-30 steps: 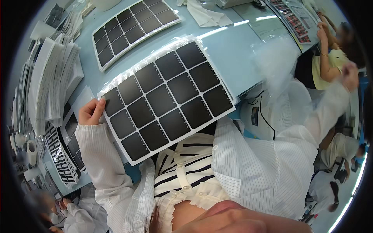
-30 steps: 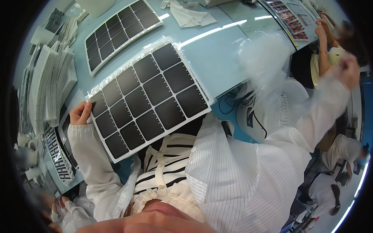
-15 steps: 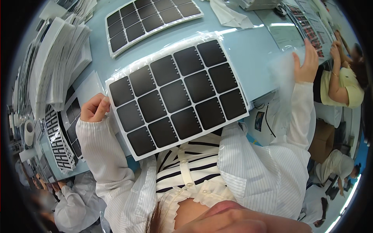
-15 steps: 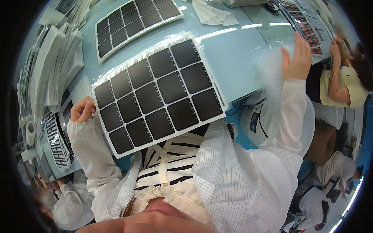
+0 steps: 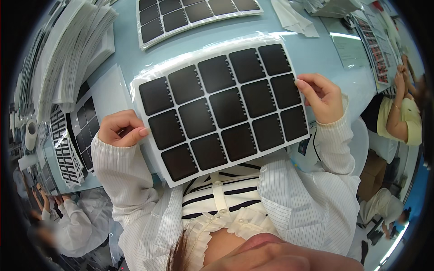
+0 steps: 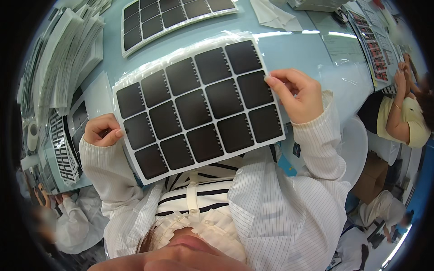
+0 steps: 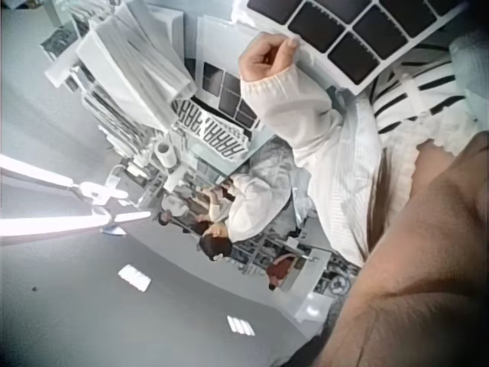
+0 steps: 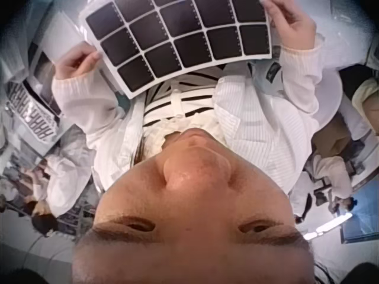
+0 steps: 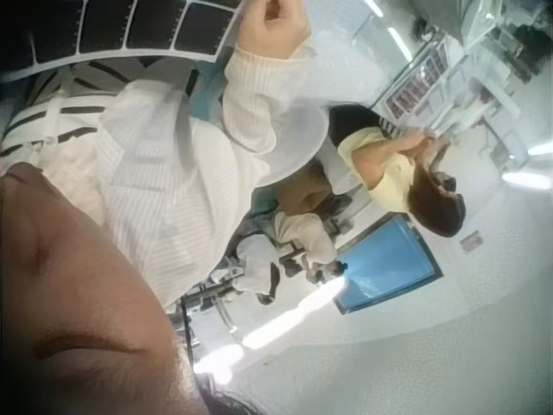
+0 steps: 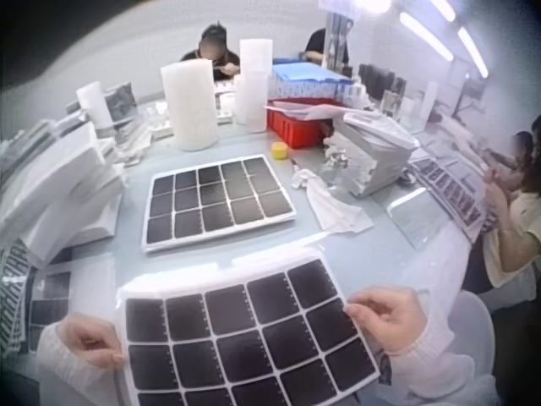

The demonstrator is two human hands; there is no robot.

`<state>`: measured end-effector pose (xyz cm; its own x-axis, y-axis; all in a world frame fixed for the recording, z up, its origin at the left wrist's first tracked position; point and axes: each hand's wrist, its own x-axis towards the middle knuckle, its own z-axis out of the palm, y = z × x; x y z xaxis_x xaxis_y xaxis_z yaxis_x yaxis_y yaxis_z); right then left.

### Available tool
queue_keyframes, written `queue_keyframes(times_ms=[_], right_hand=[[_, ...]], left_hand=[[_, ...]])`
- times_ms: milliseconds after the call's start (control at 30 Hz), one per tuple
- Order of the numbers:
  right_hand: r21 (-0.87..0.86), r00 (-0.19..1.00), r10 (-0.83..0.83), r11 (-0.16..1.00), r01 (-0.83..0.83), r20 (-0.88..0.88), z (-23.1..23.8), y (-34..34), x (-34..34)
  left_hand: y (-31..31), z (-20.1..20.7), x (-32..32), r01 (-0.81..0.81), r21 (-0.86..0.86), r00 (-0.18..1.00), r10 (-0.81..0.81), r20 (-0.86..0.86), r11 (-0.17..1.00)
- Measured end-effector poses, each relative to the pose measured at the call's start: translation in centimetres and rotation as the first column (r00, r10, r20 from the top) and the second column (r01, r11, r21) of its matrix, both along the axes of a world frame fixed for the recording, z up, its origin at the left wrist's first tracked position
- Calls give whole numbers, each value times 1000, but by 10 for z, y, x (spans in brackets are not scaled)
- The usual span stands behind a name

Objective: Inspecting and organizing sheets of solar cells at a manufacturing workbench in a factory setting.

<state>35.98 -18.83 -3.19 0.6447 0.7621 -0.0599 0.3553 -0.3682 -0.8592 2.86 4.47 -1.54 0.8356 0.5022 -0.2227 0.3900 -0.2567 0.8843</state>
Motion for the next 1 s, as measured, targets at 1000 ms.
queue_keyframes(times_ms=[1000], right_hand=[[155, 863, 401, 916, -370, -307, 44, -5, 5]], left_hand=[[10, 1, -7, 113, -7, 985, -111, 132, 994]])
